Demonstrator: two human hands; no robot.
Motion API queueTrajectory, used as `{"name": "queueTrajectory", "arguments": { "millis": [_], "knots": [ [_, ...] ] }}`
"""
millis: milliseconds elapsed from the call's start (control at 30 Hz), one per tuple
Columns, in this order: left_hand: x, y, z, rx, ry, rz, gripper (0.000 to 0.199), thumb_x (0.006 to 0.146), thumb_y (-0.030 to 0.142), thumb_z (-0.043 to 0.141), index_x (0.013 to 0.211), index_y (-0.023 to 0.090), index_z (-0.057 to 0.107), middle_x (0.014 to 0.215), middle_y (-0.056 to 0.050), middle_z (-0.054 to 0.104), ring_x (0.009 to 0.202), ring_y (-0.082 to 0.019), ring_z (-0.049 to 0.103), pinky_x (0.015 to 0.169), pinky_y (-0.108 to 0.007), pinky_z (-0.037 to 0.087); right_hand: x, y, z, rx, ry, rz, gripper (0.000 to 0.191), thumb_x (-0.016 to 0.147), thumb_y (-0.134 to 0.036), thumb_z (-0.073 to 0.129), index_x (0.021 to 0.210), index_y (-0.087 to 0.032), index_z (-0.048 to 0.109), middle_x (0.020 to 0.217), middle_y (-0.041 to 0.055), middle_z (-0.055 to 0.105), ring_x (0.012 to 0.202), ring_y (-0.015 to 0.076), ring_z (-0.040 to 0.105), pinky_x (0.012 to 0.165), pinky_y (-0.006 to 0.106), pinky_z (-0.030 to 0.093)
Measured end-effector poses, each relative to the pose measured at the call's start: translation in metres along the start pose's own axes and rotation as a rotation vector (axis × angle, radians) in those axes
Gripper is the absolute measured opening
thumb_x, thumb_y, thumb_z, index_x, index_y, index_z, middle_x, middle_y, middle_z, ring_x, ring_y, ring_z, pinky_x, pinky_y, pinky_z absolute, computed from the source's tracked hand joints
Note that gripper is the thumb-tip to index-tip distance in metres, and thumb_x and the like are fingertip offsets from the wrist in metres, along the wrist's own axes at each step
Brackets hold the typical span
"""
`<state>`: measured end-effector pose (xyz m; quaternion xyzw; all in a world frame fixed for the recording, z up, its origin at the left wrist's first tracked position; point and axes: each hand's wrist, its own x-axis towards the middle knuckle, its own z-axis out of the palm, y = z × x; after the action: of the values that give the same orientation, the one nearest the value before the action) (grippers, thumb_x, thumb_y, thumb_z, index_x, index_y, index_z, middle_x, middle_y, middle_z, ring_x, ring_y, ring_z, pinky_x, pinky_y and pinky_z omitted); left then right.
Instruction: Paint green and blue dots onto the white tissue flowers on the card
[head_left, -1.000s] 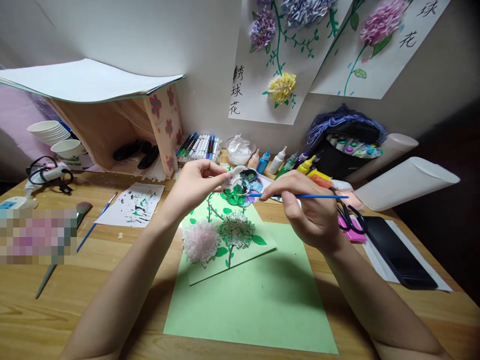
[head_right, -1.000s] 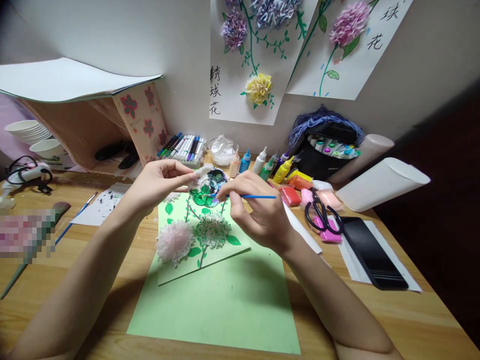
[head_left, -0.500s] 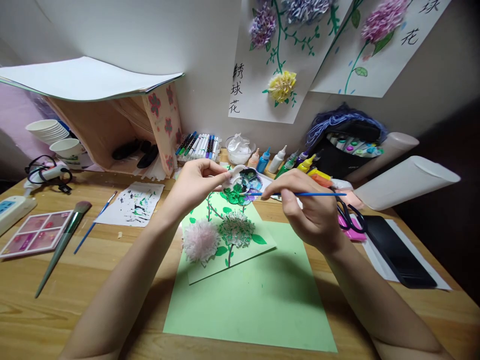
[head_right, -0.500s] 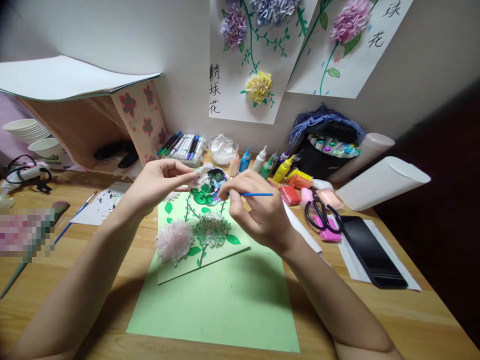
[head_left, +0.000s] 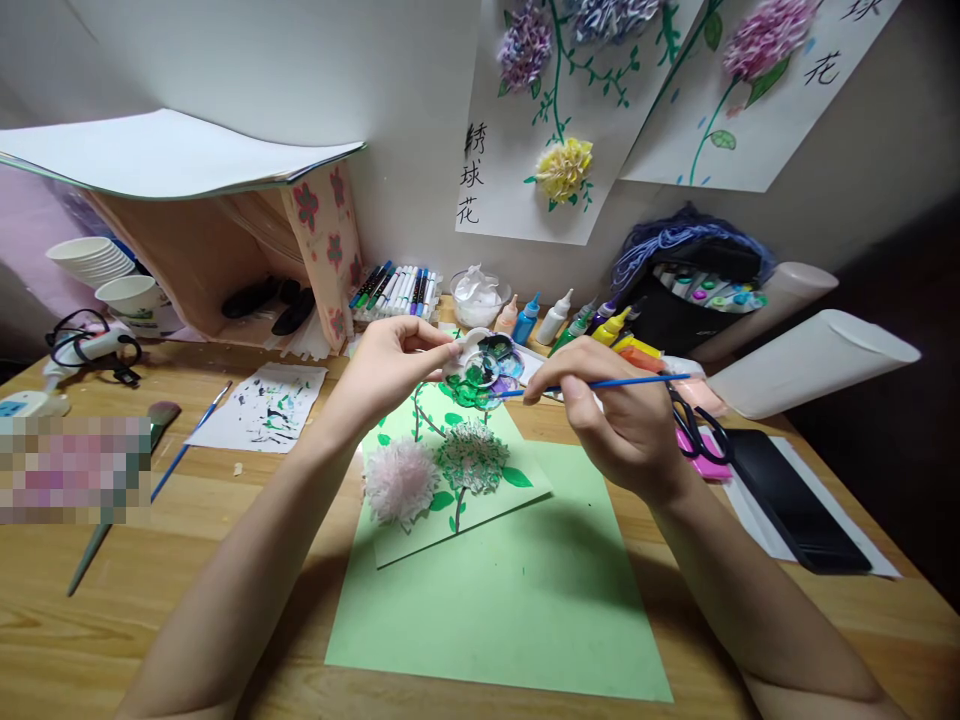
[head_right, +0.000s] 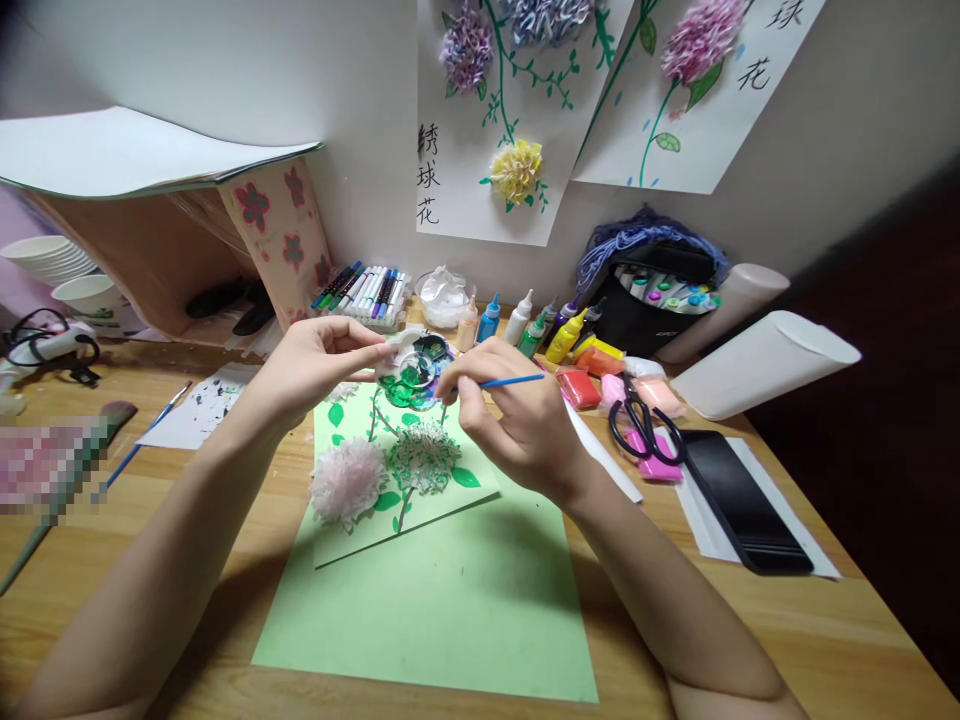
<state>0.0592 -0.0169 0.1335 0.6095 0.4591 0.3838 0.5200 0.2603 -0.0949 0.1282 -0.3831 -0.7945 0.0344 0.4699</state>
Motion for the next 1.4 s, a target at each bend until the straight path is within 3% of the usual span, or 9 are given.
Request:
{"name": "queueTrajectory", "arguments": {
  "millis": [400, 600, 733, 900, 1067, 1200, 1400],
  "knots": [
    [0.0001, 0.0006, 0.0001, 0.000, -0.016, -0.005, 0.034, 0.060, 0.037, 0.087, 0.075, 0.013, 0.070, 0.080, -0.007, 0.072, 0.077, -0.017, 0.068, 0.068, -0.027, 0.057, 0.0009, 0.0003, -0.0006, -0.002, -0.004, -0.015, 0.025, 0.091, -0.013, 0.044, 0.084, -0.022, 0.065, 0.077, 0.0016, 0.070, 0.074, 0.0167, 0.062, 0.069, 0.032, 0.049],
    [-0.0003, 0.0011, 0.0001, -0.001, -0.013, -0.018, 0.025, 0.067, 0.033, 0.082, 0.075, 0.013, 0.070, 0.080, -0.007, 0.072, 0.077, -0.016, 0.068, 0.068, -0.026, 0.057, -0.0011, 0.0018, -0.0004, 0.034, 0.048, -0.017, 0.024, 0.091, -0.012, 0.044, 0.083, -0.021, 0.065, 0.074, 0.0015, 0.068, 0.073, 0.0160, 0.061, 0.071, 0.031, 0.049],
    [-0.0003, 0.0026, 0.0005, 0.002, -0.013, -0.025, 0.020, 0.069, 0.030, 0.080, 0.075, 0.013, 0.070, 0.080, -0.007, 0.072, 0.077, -0.015, 0.068, 0.068, -0.026, 0.057, -0.0017, 0.0024, 0.0000, 0.034, -0.002, -0.052, 0.023, 0.090, -0.011, 0.045, 0.081, -0.020, 0.064, 0.075, 0.0020, 0.069, 0.073, 0.0160, 0.061, 0.069, 0.030, 0.049],
    [-0.0010, 0.0051, 0.0014, 0.014, 0.006, -0.044, 0.021, 0.068, 0.029, 0.081, 0.074, 0.013, 0.070, 0.077, -0.006, 0.072, 0.076, -0.016, 0.068, 0.068, -0.026, 0.057, -0.0027, 0.0033, 0.0003, 0.015, 0.077, -0.019, 0.023, 0.090, -0.011, 0.045, 0.082, -0.021, 0.064, 0.074, 0.0016, 0.068, 0.073, 0.0156, 0.061, 0.070, 0.031, 0.049],
    [-0.0010, 0.0038, 0.0010, 0.008, -0.002, -0.035, 0.021, 0.069, 0.030, 0.081, 0.075, 0.013, 0.070, 0.078, -0.007, 0.072, 0.077, -0.016, 0.069, 0.068, -0.026, 0.057, -0.0015, 0.0012, 0.0002, 0.009, 0.014, -0.051, 0.023, 0.089, -0.010, 0.045, 0.079, -0.020, 0.063, 0.073, 0.0019, 0.067, 0.073, 0.0155, 0.060, 0.068, 0.030, 0.049],
    [0.0004, 0.0008, -0.0005, 0.005, -0.013, -0.016, 0.021, 0.069, 0.030, 0.081, 0.076, 0.013, 0.070, 0.078, -0.007, 0.073, 0.076, -0.016, 0.069, 0.068, -0.026, 0.058, -0.0010, -0.0004, -0.0007, -0.003, 0.066, -0.033, 0.024, 0.090, -0.011, 0.044, 0.079, -0.020, 0.063, 0.072, 0.0017, 0.067, 0.072, 0.0155, 0.060, 0.069, 0.030, 0.049],
    [0.0000, -0.0003, -0.0004, -0.005, -0.018, 0.006, 0.022, 0.069, 0.030, 0.082, 0.076, 0.013, 0.070, 0.077, -0.007, 0.073, 0.075, -0.016, 0.069, 0.068, -0.026, 0.058, -0.0005, -0.0005, 0.0000, -0.030, 0.020, -0.081, 0.023, 0.088, -0.009, 0.046, 0.080, -0.021, 0.064, 0.073, 0.0022, 0.068, 0.072, 0.0165, 0.060, 0.067, 0.031, 0.050]
  ]
}}
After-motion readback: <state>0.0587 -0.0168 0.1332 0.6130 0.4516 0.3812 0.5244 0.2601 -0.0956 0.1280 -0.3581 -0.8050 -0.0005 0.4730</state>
